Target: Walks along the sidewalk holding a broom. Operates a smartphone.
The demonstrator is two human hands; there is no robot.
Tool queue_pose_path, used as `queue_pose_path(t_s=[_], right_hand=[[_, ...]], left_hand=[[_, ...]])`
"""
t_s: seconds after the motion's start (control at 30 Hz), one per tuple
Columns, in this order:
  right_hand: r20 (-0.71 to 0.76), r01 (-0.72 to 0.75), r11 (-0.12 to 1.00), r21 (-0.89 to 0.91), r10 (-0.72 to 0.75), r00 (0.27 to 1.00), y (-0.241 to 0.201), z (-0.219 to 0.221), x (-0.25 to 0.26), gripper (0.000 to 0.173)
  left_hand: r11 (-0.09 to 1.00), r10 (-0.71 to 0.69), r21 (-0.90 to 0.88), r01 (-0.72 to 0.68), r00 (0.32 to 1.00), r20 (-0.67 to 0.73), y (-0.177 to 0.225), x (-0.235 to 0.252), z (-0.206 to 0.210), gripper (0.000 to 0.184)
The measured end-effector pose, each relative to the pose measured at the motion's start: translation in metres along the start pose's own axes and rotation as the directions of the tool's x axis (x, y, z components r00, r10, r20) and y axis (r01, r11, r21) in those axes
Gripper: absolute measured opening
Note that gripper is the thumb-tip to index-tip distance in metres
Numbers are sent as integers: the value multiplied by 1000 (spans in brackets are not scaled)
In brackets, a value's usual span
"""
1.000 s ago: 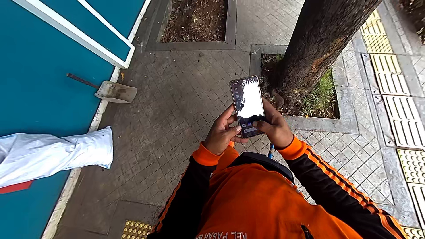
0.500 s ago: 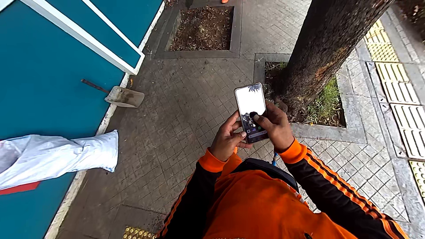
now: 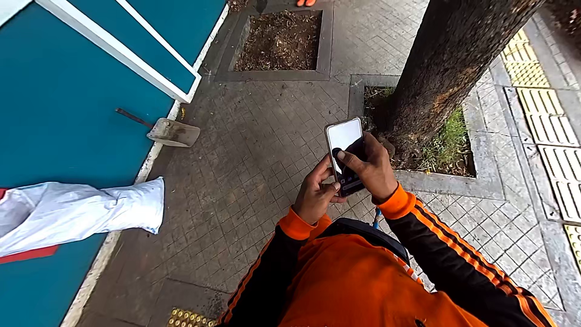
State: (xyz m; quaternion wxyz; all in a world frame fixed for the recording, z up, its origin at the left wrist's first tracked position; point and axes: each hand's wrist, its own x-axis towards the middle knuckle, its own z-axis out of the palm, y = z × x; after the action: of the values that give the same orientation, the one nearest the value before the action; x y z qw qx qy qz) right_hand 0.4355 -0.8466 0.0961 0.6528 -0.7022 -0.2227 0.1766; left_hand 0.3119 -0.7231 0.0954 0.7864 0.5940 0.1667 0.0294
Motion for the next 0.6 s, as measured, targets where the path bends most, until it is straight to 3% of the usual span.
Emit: queue_pose_path(t_s=[0.1, 0.23, 0.43, 0.6], right_hand=[[137, 59, 990, 130, -77, 988, 5, -10, -1, 54], [229, 12, 963, 270, -76, 971, 26, -13, -10, 61], [363, -129, 938, 320, 5, 932, 41, -6, -14, 83], [436, -124, 898, 423, -82, 896, 39, 0, -3, 84]], left_hand=[[998, 10, -54, -9, 1000, 11, -1, 0, -6, 74], [993, -1, -115, 2, 1000, 12, 1, 1, -13, 74], [998, -15, -63, 11, 997, -70, 1, 2, -20, 75], [999, 42, 1, -42, 991, -130, 6, 2, -28, 71]])
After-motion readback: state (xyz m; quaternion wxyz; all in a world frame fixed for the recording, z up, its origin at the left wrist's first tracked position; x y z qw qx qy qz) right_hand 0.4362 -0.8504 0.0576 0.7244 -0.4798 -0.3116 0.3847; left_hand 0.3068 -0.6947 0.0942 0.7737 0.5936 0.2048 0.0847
